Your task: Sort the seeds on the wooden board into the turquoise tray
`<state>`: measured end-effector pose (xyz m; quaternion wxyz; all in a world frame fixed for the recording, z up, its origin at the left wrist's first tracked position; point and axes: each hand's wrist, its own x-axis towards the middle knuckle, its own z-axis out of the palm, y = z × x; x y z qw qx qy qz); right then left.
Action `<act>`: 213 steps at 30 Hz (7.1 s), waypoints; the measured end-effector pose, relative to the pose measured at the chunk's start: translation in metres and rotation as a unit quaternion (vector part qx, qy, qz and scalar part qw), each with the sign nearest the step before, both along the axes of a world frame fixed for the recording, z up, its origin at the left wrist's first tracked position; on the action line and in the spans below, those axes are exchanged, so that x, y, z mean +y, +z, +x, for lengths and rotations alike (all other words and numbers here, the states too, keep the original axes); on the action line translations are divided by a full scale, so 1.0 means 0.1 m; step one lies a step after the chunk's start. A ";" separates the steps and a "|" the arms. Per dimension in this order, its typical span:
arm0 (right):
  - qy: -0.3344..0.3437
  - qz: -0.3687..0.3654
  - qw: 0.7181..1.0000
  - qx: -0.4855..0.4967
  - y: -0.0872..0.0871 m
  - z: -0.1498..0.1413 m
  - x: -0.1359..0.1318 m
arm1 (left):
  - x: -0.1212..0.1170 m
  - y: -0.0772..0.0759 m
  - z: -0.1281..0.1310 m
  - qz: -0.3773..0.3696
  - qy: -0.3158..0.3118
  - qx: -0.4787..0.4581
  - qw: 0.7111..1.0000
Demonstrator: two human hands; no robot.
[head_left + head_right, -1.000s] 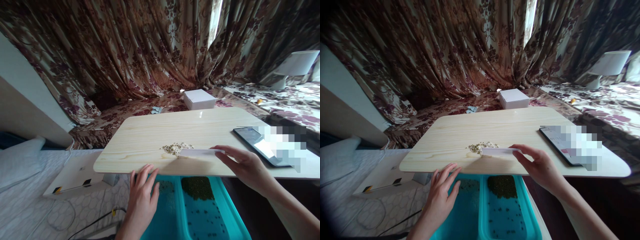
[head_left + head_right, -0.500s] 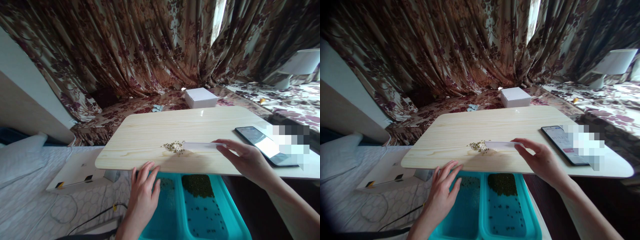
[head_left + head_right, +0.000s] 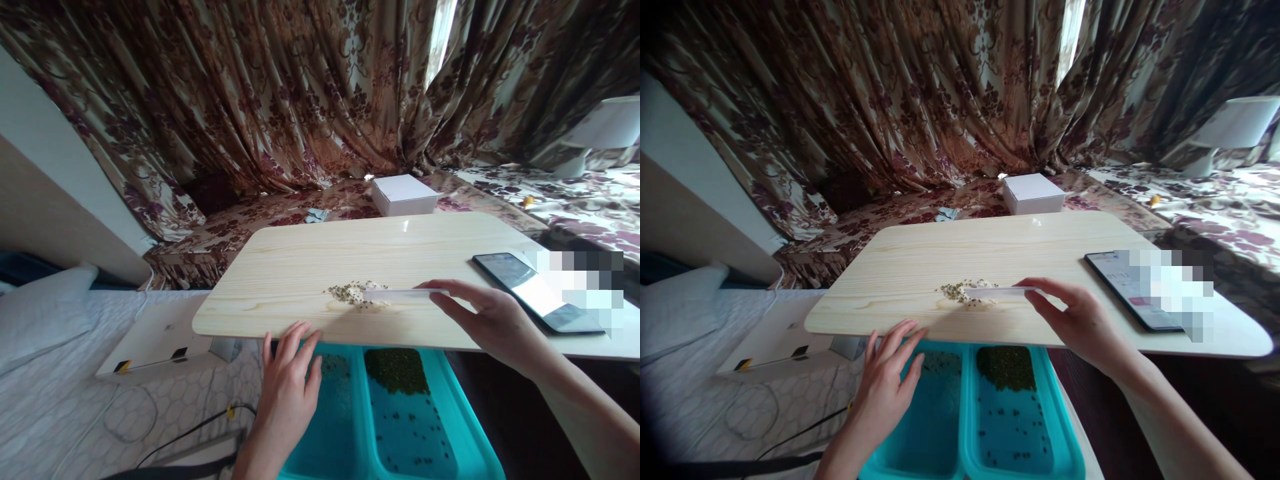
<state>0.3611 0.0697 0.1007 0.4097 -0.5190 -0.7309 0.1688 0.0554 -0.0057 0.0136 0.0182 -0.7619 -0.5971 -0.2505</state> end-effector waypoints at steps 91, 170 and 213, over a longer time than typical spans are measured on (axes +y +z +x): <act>-0.052 -0.002 0.993 0.107 -0.24 0.19 -0.07 | 0.02 -0.07 -0.03 0.039 -0.010 0.003 0.999; -0.060 0.013 0.998 0.029 -0.07 0.27 -0.01 | 0.04 -0.11 -0.06 0.036 -0.017 0.014 0.999; 0.138 -0.101 0.984 0.041 -0.09 0.30 0.10 | 0.03 -0.08 -0.05 0.043 -0.021 -0.004 0.999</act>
